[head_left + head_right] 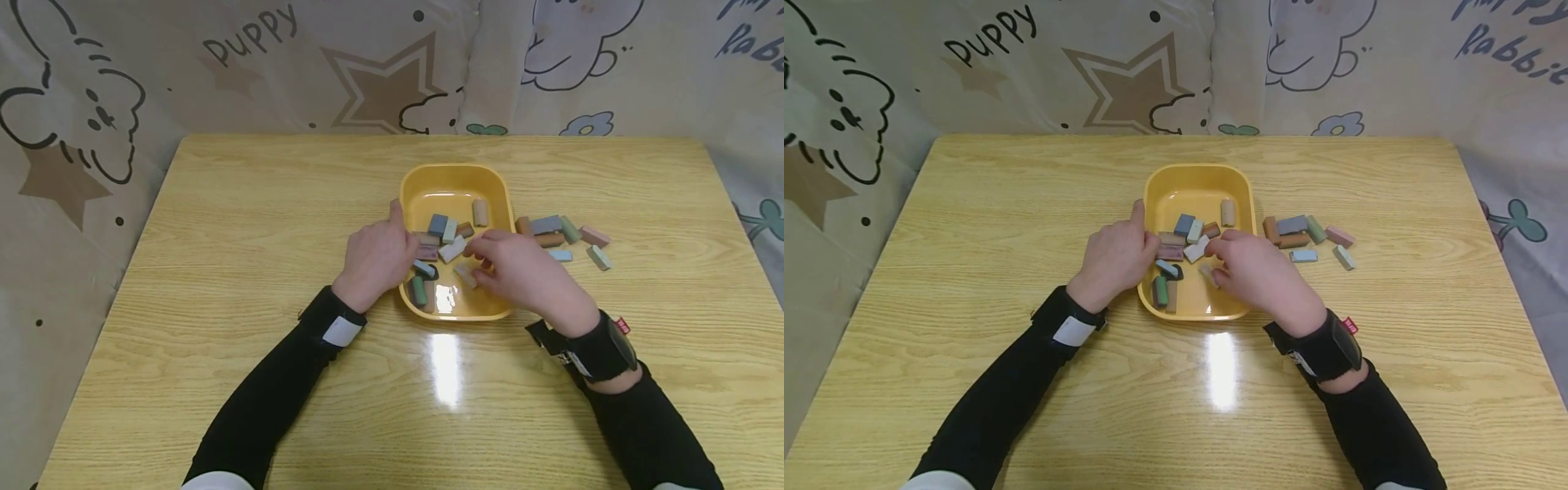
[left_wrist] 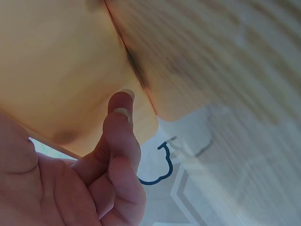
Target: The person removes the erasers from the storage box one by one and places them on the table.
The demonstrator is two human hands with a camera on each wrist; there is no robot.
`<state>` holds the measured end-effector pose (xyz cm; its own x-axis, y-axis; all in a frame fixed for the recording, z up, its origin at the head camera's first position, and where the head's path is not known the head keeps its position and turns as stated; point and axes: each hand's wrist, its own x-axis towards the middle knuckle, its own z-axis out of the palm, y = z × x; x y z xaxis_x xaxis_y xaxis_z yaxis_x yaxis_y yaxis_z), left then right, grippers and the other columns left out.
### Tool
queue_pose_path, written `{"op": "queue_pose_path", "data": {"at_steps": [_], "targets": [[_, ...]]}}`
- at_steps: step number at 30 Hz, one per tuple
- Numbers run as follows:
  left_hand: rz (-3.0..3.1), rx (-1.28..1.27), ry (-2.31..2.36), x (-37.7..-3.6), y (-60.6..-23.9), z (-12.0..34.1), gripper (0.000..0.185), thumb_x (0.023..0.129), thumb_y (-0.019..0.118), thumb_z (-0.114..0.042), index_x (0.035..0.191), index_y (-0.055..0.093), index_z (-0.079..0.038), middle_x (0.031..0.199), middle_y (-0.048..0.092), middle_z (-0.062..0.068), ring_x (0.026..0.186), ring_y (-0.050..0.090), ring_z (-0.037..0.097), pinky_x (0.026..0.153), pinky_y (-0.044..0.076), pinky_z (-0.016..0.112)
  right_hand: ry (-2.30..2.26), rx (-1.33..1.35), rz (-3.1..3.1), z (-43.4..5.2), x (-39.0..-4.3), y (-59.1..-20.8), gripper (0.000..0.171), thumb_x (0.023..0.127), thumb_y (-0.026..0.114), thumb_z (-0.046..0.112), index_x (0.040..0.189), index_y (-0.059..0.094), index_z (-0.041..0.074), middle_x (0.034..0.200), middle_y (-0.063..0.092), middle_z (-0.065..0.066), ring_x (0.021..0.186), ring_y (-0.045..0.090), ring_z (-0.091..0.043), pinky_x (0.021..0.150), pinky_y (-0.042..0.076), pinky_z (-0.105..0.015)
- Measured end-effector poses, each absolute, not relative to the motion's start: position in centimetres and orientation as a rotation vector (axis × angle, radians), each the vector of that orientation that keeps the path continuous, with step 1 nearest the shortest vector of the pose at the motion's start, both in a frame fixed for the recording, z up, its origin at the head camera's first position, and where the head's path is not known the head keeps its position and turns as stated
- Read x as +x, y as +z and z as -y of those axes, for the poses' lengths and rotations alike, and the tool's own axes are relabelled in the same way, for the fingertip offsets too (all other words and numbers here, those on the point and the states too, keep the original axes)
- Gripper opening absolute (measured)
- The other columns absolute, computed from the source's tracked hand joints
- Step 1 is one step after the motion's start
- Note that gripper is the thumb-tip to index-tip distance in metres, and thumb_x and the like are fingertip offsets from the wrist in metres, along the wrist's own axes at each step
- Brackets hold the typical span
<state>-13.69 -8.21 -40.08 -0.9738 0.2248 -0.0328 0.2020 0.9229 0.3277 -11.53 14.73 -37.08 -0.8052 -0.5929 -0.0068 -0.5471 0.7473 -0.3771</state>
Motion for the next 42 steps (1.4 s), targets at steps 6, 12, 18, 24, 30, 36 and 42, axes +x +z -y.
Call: {"op": "queue_pose_path", "data": {"at_steps": [6, 12, 18, 24, 30, 36, 42], "targets": [[-3.015, 0.342, 0.495, -13.7, -40.0, 8.2, 0.062, 0.1, 0.043, -0.029, 0.147, 0.033, 0.01, 0.06, 0.051, 0.003, 0.048, 0.051, 0.019, 0.043, 0.039, 0.032, -0.416, -1.067, -2.831, -13.4, -11.3, -38.8, 0.022, 0.085, 0.075, 0.008, 0.106, 0.072, 0.001, 0.099, 0.063, -0.012, 0.077, 0.058, -0.022, 0.067, 0.051, -0.037], [-3.01, 0.338, 0.491, -13.8, -39.9, 8.2, 0.061, 0.1, 0.043, -0.029, 0.147, 0.033, 0.01, 0.061, 0.052, 0.003, 0.049, 0.052, 0.02, 0.043, 0.04, 0.033, -0.332, -1.111, -2.869, -13.0, -11.0, -39.2, 0.011, 0.084, 0.074, 0.006, 0.094, 0.071, 0.004, 0.087, 0.057, -0.007, 0.067, 0.052, -0.018, 0.056, 0.046, -0.031], [-3.013, 0.335, 0.509, -13.8, -40.0, 8.2, 0.06, 0.1, 0.043, -0.028, 0.147, 0.033, 0.009, 0.061, 0.052, 0.003, 0.049, 0.052, 0.02, 0.043, 0.04, 0.033, -0.314, -1.118, -2.86, -12.8, -10.8, -39.3, 0.006, 0.084, 0.07, 0.002, 0.086, 0.069, 0.007, 0.083, 0.055, -0.003, 0.06, 0.05, -0.016, 0.053, 0.043, -0.031], [-3.008, 0.328, 0.521, -13.8, -40.1, 8.2, 0.06, 0.1, 0.043, -0.028, 0.146, 0.033, 0.008, 0.062, 0.052, 0.003, 0.049, 0.053, 0.02, 0.043, 0.04, 0.034, -0.358, -1.118, -2.855, -12.8, -10.8, -39.6, 0.009, 0.085, 0.07, 0.0, 0.084, 0.069, 0.008, 0.084, 0.058, -0.003, 0.063, 0.053, -0.016, 0.055, 0.045, -0.031], [-2.995, 0.317, 0.519, -13.7, -40.1, 8.2, 0.061, 0.1, 0.043, -0.028, 0.147, 0.032, 0.008, 0.062, 0.052, 0.003, 0.05, 0.052, 0.02, 0.044, 0.04, 0.033, -0.374, -1.092, -2.829, -12.9, -11.0, -39.2, 0.011, 0.083, 0.07, -0.001, 0.091, 0.069, 0.006, 0.083, 0.053, -0.004, 0.063, 0.051, -0.016, 0.056, 0.044, -0.03], [-2.992, 0.331, 0.519, -13.7, -40.2, 8.3, 0.061, 0.1, 0.043, -0.028, 0.147, 0.033, 0.009, 0.061, 0.052, 0.003, 0.049, 0.052, 0.02, 0.043, 0.04, 0.033, -0.532, -1.043, -2.959, -14.4, -11.2, -37.2, 0.019, 0.078, 0.071, -0.001, 0.095, 0.069, 0.005, 0.095, 0.062, -0.008, 0.069, 0.056, -0.02, 0.061, 0.048, -0.035], [-3.002, 0.342, 0.52, -13.7, -40.1, 8.3, 0.061, 0.1, 0.043, -0.028, 0.147, 0.033, 0.01, 0.06, 0.052, 0.003, 0.048, 0.051, 0.019, 0.043, 0.04, 0.033, -0.597, -0.799, -3.104, -17.3, -11.5, -34.7, 0.019, 0.078, 0.068, -0.001, 0.097, 0.068, 0.003, 0.095, 0.062, -0.01, 0.075, 0.055, -0.023, 0.064, 0.047, -0.039]]}}
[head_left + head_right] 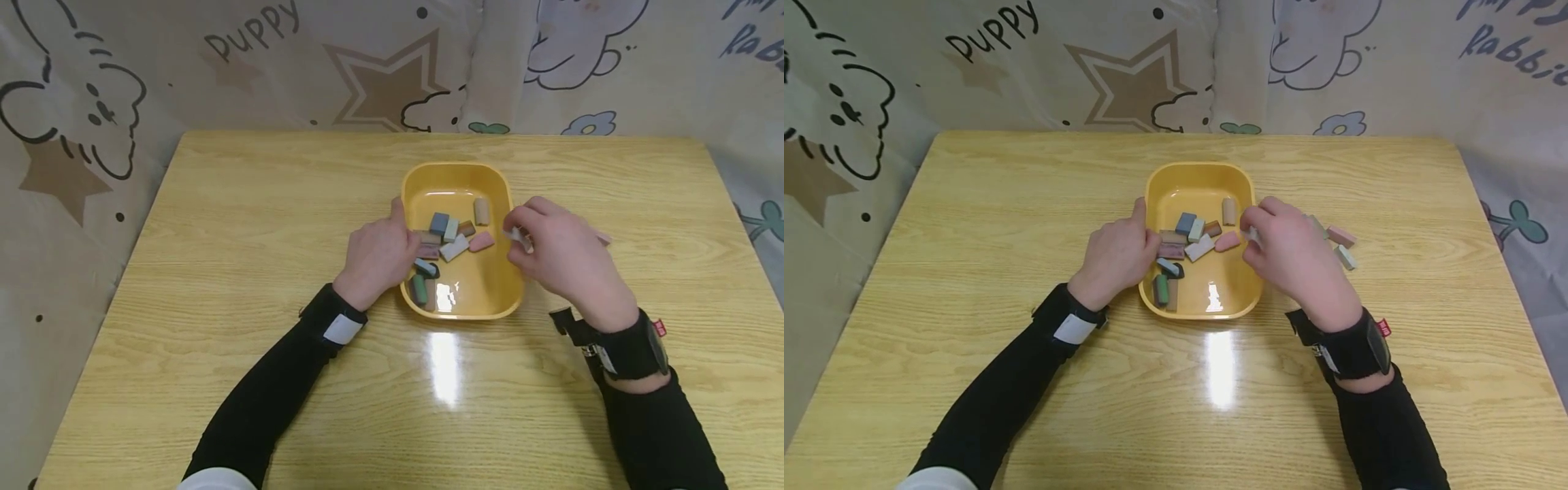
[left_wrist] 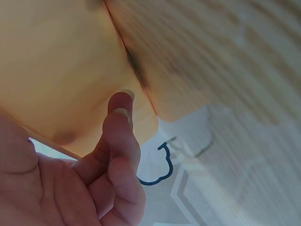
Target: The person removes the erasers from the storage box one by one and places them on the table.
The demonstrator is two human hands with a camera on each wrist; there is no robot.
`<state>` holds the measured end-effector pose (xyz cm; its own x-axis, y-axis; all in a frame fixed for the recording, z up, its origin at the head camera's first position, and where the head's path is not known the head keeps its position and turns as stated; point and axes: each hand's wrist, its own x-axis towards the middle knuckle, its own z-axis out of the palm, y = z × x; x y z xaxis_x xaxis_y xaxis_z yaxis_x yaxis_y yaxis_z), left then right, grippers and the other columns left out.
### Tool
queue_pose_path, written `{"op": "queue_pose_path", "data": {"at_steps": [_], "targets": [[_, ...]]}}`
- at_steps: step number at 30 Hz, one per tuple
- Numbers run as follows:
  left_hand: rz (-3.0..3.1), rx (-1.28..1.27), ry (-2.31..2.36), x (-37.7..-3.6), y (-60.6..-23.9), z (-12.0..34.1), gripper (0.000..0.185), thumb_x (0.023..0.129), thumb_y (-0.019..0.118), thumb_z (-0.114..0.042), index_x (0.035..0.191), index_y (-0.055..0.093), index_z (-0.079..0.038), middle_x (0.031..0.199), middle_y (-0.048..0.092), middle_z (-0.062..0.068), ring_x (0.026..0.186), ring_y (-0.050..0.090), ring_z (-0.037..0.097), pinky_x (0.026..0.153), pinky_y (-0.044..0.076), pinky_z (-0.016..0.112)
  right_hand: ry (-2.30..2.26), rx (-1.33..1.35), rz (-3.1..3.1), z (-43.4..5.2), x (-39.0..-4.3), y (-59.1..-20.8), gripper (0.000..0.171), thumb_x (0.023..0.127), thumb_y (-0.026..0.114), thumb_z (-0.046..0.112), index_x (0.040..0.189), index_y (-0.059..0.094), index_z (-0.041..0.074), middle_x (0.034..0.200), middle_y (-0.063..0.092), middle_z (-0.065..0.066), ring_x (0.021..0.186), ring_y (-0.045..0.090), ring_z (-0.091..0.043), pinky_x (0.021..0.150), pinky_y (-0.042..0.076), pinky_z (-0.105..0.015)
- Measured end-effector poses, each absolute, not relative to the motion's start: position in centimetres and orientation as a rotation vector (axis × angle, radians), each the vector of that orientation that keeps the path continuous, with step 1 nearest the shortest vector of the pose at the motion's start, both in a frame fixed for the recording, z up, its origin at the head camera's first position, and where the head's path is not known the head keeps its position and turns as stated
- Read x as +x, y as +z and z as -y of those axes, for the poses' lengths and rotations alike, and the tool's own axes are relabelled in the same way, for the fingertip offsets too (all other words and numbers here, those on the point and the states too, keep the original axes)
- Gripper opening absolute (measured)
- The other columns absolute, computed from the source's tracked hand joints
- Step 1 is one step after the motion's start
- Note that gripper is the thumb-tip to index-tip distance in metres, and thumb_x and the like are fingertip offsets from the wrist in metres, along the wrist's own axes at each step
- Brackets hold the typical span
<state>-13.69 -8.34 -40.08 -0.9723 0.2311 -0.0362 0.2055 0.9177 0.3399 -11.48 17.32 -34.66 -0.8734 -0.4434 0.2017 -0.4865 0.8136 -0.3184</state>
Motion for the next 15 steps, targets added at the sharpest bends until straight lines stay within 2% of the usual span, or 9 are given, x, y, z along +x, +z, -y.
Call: {"op": "queue_pose_path", "data": {"at_steps": [7, 15], "targets": [[-3.002, 0.341, 0.498, -13.7, -40.0, 8.3, 0.061, 0.1, 0.043, -0.028, 0.148, 0.033, 0.009, 0.06, 0.052, 0.003, 0.048, 0.051, 0.02, 0.043, 0.04, 0.033, 0.545, 0.598, 2.926, -20.7, -12.2, -33.9, 0.017, 0.081, 0.072, 0.005, 0.097, 0.068, 0.002, 0.089, 0.059, -0.011, 0.077, 0.053, -0.026, 0.066, 0.043, -0.042], [-2.991, 0.321, 0.496, -13.8, -40.0, 8.3, 0.062, 0.1, 0.043, -0.029, 0.148, 0.032, 0.009, 0.06, 0.052, 0.003, 0.049, 0.052, 0.02, 0.043, 0.04, 0.033, 0.58, 0.543, 3.161, -22.7, -13.3, -34.3, 0.02, 0.082, 0.069, 0.002, 0.102, 0.067, -0.001, 0.096, 0.063, -0.016, 0.087, 0.057, -0.033, 0.075, 0.046, -0.049]]}}
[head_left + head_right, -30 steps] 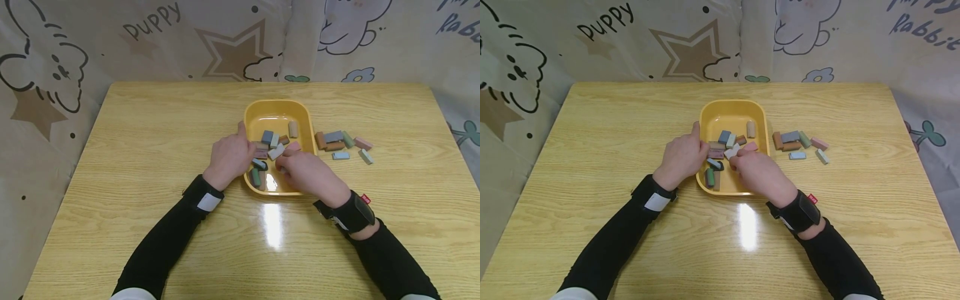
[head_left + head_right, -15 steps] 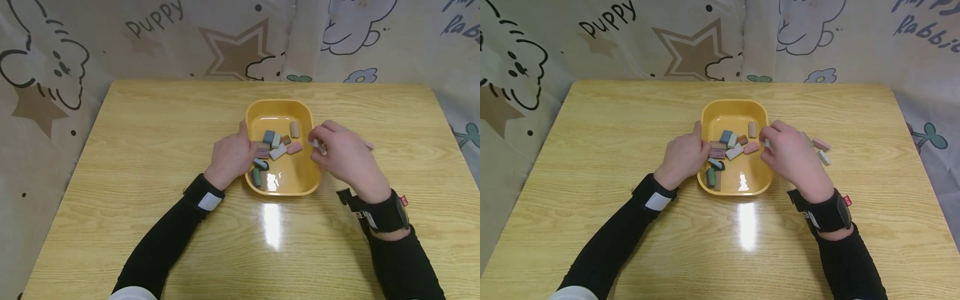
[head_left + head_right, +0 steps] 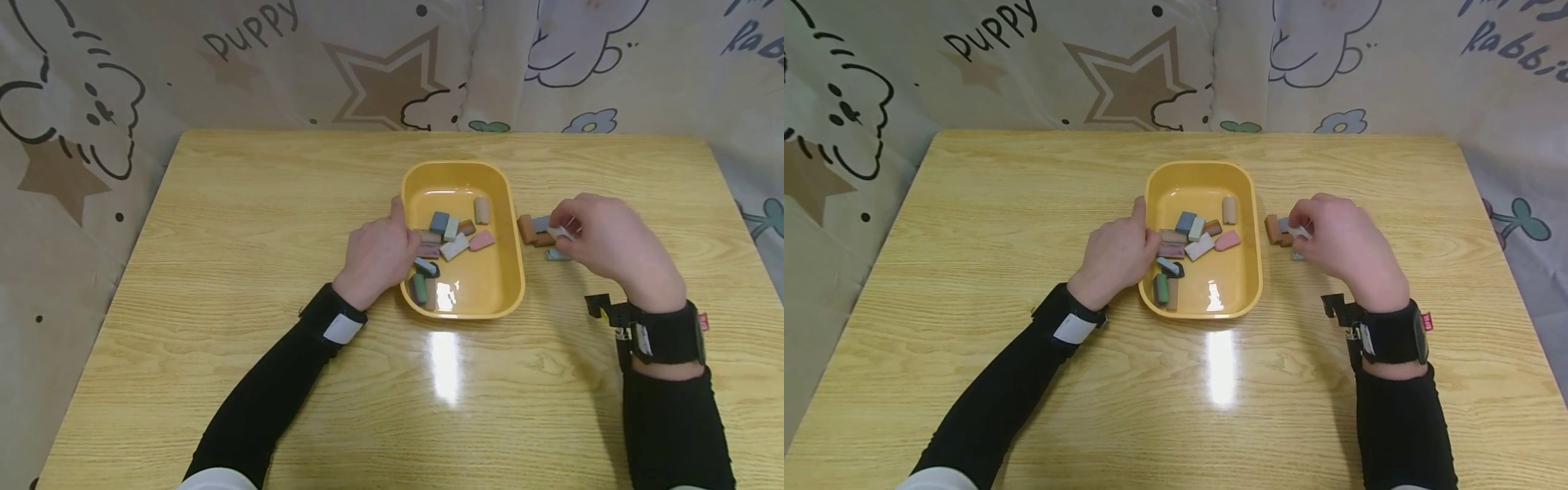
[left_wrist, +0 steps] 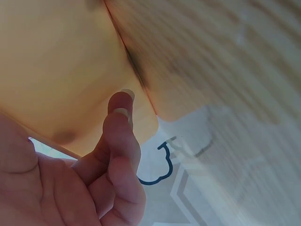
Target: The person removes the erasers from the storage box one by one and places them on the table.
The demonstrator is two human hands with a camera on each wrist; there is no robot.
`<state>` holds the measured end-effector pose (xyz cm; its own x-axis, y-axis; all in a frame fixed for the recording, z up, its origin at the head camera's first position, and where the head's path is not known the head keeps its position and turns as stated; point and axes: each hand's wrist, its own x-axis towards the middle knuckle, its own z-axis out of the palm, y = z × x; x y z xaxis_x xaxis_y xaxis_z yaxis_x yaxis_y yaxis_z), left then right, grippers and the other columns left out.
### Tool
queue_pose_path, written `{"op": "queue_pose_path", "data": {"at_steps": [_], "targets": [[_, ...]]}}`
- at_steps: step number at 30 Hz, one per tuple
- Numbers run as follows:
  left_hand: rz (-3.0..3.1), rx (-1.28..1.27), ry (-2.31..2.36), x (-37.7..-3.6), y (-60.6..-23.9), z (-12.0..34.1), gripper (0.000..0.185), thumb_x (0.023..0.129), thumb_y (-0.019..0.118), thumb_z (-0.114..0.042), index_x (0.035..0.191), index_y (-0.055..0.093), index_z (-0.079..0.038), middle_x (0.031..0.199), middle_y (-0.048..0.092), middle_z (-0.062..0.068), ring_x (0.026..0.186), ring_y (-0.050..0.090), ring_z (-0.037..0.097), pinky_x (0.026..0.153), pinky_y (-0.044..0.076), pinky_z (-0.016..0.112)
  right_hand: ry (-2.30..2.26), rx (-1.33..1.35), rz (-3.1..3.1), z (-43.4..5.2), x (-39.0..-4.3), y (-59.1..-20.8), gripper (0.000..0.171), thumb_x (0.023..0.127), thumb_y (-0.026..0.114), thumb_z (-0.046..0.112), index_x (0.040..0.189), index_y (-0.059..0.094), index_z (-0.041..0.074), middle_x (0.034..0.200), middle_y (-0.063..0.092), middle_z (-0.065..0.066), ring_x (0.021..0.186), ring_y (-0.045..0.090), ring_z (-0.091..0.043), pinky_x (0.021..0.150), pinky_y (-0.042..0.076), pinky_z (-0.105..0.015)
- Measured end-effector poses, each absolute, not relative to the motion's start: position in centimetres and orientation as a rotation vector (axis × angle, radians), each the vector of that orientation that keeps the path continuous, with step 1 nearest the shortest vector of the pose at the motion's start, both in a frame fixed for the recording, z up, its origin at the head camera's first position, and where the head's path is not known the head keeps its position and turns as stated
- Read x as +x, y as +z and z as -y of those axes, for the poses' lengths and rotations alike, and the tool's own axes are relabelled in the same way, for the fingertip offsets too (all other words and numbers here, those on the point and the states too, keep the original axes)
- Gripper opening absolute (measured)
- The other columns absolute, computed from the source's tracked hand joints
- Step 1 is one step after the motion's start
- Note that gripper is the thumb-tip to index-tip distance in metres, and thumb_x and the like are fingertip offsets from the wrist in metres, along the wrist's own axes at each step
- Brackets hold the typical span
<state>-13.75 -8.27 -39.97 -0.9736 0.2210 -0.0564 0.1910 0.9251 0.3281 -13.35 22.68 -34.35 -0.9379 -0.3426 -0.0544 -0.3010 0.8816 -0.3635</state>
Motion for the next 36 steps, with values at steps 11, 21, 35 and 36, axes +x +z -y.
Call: {"op": "queue_pose_path", "data": {"at_steps": [11, 21, 35, 36], "targets": [[-2.989, 0.317, 0.508, -13.7, -40.1, 8.2, 0.063, 0.1, 0.043, -0.03, 0.148, 0.032, 0.009, 0.06, 0.052, 0.003, 0.048, 0.052, 0.02, 0.044, 0.04, 0.033, -0.458, -0.545, -2.794, -21.2, -14.7, -37.3, 0.013, 0.08, 0.071, 0.003, 0.092, 0.069, 0.006, 0.08, 0.061, -0.006, 0.073, 0.053, -0.025, 0.067, 0.043, -0.041], [-2.993, 0.327, 0.502, -13.7, -40.0, 8.1, 0.062, 0.101, 0.043, -0.03, 0.148, 0.032, 0.01, 0.06, 0.052, 0.003, 0.048, 0.052, 0.02, 0.043, 0.04, 0.033, -0.355, -0.586, -2.838, -19.8, -14.5, -38.1, 0.015, 0.079, 0.069, 0.001, 0.087, 0.06, 0.009, 0.077, 0.059, -0.005, 0.069, 0.052, -0.024, 0.063, 0.041, -0.039], [-2.999, 0.34, 0.496, -13.7, -39.9, 8.3, 0.062, 0.101, 0.044, -0.029, 0.148, 0.033, 0.011, 0.06, 0.052, 0.003, 0.048, 0.051, 0.02, 0.043, 0.04, 0.032, -0.399, -0.531, -3.053, -19.4, -13.5, -36.6, 0.021, 0.089, 0.058, 0.01, 0.101, 0.074, 0.007, 0.081, 0.064, -0.009, 0.065, 0.052, -0.024, 0.055, 0.039, -0.037], [-3.001, 0.341, 0.498, -13.7, -40.0, 8.3, 0.062, 0.101, 0.044, -0.029, 0.148, 0.033, 0.011, 0.06, 0.052, 0.003, 0.048, 0.051, 0.019, 0.043, 0.04, 0.032, -0.418, -0.541, -3.087, -19.2, -13.3, -36.4, 0.022, 0.089, 0.058, 0.011, 0.102, 0.075, 0.005, 0.082, 0.065, -0.009, 0.065, 0.053, -0.024, 0.057, 0.04, -0.037]]}}
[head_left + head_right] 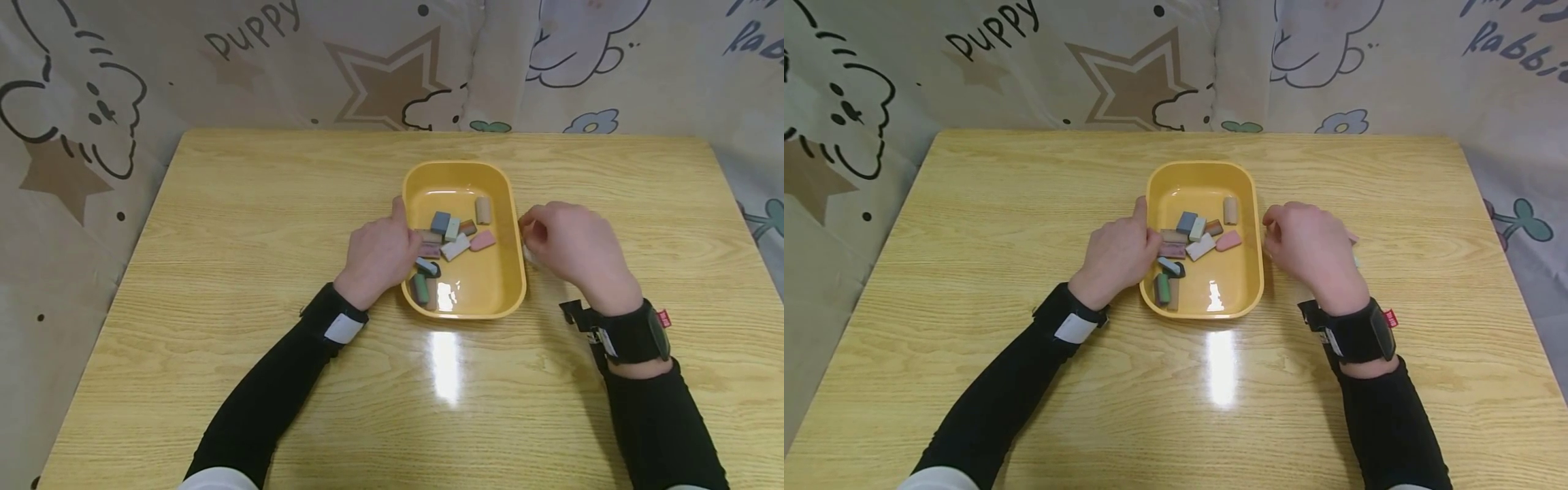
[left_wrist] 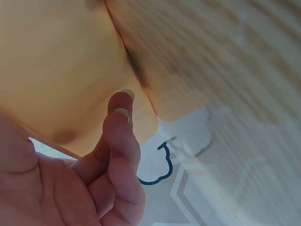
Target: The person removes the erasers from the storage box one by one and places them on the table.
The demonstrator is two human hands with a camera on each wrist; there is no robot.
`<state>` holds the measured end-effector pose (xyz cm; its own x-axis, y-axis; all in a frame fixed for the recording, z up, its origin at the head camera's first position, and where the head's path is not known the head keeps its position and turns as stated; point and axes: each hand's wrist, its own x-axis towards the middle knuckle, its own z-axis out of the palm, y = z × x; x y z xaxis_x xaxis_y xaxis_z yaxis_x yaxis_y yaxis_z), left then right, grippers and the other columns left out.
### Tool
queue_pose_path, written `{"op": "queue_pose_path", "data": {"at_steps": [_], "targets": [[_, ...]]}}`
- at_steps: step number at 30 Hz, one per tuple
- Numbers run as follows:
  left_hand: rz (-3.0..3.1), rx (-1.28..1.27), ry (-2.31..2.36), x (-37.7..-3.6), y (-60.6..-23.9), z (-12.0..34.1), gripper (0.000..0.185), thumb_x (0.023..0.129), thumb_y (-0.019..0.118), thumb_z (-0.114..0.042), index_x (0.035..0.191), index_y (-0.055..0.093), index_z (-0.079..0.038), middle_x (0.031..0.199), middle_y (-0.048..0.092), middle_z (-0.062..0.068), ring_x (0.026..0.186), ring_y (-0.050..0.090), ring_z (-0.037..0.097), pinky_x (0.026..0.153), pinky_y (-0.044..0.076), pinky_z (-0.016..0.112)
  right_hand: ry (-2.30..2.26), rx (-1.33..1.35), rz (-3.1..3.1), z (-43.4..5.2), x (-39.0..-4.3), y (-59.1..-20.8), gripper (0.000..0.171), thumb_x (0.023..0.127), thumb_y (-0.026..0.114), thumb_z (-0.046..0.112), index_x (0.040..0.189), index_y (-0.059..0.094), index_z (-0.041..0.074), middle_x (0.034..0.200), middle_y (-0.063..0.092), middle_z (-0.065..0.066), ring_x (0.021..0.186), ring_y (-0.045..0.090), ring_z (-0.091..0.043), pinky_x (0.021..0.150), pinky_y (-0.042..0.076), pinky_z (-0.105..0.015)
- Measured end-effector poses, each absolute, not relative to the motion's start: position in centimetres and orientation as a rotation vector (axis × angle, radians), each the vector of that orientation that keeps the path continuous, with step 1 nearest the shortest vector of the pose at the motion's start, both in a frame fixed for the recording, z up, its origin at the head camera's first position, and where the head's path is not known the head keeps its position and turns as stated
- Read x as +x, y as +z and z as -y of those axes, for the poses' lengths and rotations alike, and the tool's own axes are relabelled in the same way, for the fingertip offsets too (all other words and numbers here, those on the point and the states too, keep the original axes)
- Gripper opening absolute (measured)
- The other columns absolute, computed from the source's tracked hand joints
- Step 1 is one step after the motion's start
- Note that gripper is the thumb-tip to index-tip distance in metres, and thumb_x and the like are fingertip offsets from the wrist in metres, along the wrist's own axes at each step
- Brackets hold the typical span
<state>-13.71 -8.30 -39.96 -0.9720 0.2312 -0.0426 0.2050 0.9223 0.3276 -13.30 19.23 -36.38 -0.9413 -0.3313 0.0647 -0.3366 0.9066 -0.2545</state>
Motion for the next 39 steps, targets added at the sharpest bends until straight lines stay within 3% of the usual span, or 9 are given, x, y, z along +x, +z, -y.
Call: {"op": "queue_pose_path", "data": {"at_steps": [10, 18, 31, 35, 39], "targets": [[-3.004, 0.339, 0.511, -13.8, -40.1, 8.3, 0.062, 0.1, 0.043, -0.028, 0.148, 0.033, 0.01, 0.06, 0.051, 0.003, 0.048, 0.052, 0.019, 0.042, 0.04, 0.032, 0.505, 0.676, 2.913, -16.5, -11.7, -35.4, 0.013, 0.09, 0.067, 0.013, 0.097, 0.072, 0.003, 0.081, 0.064, -0.006, 0.068, 0.058, -0.022, 0.061, 0.046, -0.037], [-3.001, 0.329, 0.531, -13.8, -40.1, 8.2, 0.059, 0.1, 0.044, -0.029, 0.145, 0.034, 0.008, 0.063, 0.052, 0.003, 0.05, 0.053, 0.02, 0.043, 0.041, 0.033, 0.747, 1.01, 2.876, -13.3, -10.8, -37.4, 0.02, 0.091, 0.069, 0.016, 0.108, 0.072, 0.005, 0.107, 0.067, -0.008, 0.087, 0.066, -0.023, 0.075, 0.053, -0.04], [-3.008, 0.328, 0.515, -13.8, -40.1, 8.3, 0.057, 0.1, 0.045, -0.028, 0.144, 0.035, 0.007, 0.062, 0.052, 0.002, 0.047, 0.051, 0.019, 0.042, 0.039, 0.032, 0.813, 1.337, 2.851, -11.0, -10.3, -39.6, 0.039, 0.097, 0.059, 0.015, 0.132, 0.062, -0.001, 0.146, 0.049, -0.017, 0.134, 0.046, -0.03, 0.107, 0.039, -0.044], [-3.023, 0.332, 0.52, -13.7, -40.1, 8.2, 0.055, 0.099, 0.046, -0.027, 0.142, 0.037, 0.007, 0.061, 0.051, 0.002, 0.047, 0.051, 0.02, 0.042, 0.039, 0.033, 0.803, 1.367, 2.882, -11.0, -10.3, -39.8, 0.039, 0.098, 0.056, 0.015, 0.134, 0.061, -0.001, 0.149, 0.046, -0.016, 0.136, 0.044, -0.029, 0.107, 0.039, -0.043], [-3.033, 0.339, 0.53, -13.7, -40.1, 8.2, 0.054, 0.099, 0.047, -0.026, 0.141, 0.038, 0.006, 0.061, 0.051, 0.002, 0.048, 0.052, 0.02, 0.042, 0.039, 0.033, 0.821, 1.363, 2.888, -11.0, -10.4, -40.0, 0.033, 0.097, 0.058, 0.012, 0.126, 0.067, -0.002, 0.142, 0.053, -0.016, 0.131, 0.05, -0.03, 0.105, 0.041, -0.043]]}}
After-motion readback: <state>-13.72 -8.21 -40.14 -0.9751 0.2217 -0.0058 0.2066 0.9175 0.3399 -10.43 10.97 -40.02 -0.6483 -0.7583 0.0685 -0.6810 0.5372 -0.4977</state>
